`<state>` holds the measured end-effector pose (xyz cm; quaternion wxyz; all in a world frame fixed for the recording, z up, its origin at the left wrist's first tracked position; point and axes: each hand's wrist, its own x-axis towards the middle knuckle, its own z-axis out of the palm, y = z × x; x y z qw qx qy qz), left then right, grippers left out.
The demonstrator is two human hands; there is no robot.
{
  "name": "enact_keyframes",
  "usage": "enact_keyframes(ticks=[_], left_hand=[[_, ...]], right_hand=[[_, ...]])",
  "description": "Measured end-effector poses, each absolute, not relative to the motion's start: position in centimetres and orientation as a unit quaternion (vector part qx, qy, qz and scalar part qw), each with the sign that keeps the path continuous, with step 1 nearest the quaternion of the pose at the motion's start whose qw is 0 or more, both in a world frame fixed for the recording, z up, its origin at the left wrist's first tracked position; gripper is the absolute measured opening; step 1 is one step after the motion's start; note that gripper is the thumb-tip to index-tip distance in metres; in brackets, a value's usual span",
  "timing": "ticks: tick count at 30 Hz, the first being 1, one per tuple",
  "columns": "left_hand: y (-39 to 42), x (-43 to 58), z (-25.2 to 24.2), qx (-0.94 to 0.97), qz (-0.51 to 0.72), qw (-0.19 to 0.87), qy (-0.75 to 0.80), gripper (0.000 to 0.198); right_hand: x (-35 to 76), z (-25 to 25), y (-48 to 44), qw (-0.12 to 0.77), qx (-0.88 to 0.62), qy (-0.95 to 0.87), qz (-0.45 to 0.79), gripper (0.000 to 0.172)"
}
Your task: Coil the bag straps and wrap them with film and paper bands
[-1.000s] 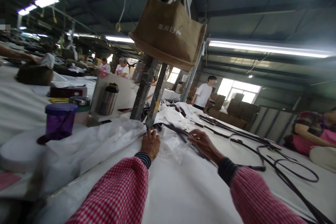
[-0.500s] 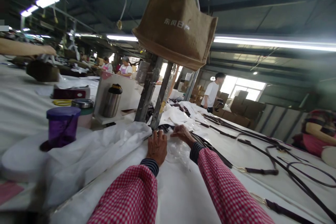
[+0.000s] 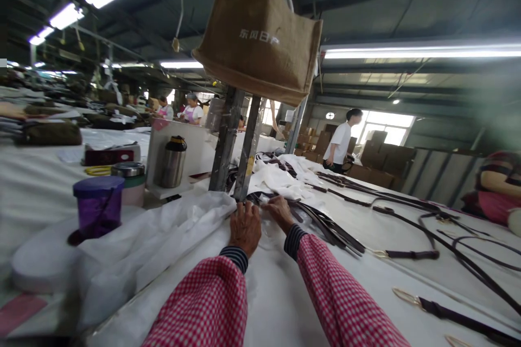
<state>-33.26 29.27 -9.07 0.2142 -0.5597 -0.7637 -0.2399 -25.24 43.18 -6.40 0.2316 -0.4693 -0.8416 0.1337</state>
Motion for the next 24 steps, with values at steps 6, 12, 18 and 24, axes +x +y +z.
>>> enact_keyframes(ticks=[6,12,18,24], left_hand=[[29.3,-33.0,-8.7,-0.546,-0.258,0.24,-0.76,0.027],[29.4,-32.8,-8.7,-0.536,-0.274,0.26,-0.755,0.022],[29.3,-32.9,-8.6,-0.53,-0.281,0.262,-0.756,0.019],[29.5,-32.8,-8.9,-0.538,-0.268,0.258,-0.756,0.034]], right_hand=[[-24.4,-6.4,42.9,0.244,-0.448,-0.856,0.087,0.03],[-23.6,-5.9,42.6,0.266,-0.449,-0.852,0.028,0.024],[-23.1,-5.4,42.2,0.286,-0.462,-0.839,-0.034,0.031],[-21.5,-4.8,44.0,0.319,-0.496,-0.802,-0.101,0.024]])
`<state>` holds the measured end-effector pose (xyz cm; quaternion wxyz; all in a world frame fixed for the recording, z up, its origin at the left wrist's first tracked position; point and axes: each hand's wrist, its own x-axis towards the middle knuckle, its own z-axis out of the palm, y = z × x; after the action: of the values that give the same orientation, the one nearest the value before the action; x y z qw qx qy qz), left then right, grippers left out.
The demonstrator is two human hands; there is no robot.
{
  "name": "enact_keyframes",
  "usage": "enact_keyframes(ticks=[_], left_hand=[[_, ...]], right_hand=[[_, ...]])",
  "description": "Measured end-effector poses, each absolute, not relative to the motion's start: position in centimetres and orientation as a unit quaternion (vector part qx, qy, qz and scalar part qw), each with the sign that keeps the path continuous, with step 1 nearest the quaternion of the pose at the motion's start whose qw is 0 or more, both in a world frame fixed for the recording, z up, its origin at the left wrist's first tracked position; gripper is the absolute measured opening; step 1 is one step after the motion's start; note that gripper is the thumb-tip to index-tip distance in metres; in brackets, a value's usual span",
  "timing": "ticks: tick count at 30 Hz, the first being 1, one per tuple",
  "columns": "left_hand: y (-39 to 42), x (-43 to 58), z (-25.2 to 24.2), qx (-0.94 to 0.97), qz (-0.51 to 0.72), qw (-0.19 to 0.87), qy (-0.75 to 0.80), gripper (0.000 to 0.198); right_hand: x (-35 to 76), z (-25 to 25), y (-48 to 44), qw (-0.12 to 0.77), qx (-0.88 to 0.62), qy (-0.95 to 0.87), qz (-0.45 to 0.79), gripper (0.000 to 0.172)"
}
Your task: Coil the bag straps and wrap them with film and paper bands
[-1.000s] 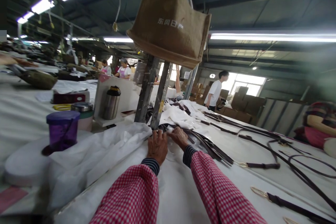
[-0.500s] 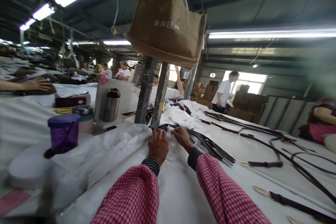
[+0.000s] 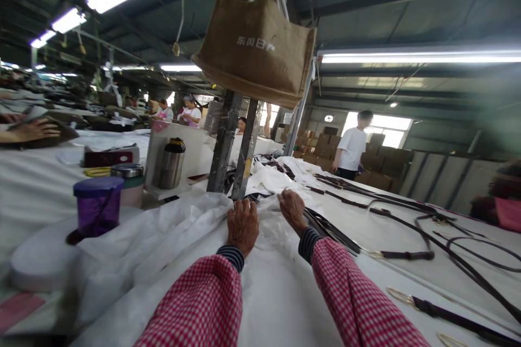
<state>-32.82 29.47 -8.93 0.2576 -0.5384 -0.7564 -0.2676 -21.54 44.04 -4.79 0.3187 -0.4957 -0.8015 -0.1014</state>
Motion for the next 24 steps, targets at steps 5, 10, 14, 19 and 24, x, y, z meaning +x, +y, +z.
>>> enact_keyframes(ticks=[5,10,14,19,24], left_hand=[[29.6,-33.1,-9.5,-0.552,-0.249,0.256,-0.754,0.038],[29.7,-33.5,-9.5,-0.572,-0.246,0.256,-0.74,0.033],[29.7,-33.0,-9.1,-0.585,-0.255,0.257,-0.726,0.029],[29.3,-30.5,-7.8,-0.663,-0.259,0.246,-0.658,0.046],[27.2,-25.8,-6.3,-0.798,-0.217,0.179,-0.532,0.058]], right_hand=[[-14.0,-2.8,46.9,0.371,-0.544,-0.738,-0.147,0.019],[-2.3,0.0,47.3,0.439,-0.613,-0.64,-0.148,0.022],[4.8,1.8,45.1,0.476,-0.625,-0.609,-0.112,0.025],[8.2,3.2,36.8,0.477,-0.545,-0.689,-0.038,0.036],[9.4,2.1,21.0,0.393,-0.469,-0.79,0.04,0.042]])
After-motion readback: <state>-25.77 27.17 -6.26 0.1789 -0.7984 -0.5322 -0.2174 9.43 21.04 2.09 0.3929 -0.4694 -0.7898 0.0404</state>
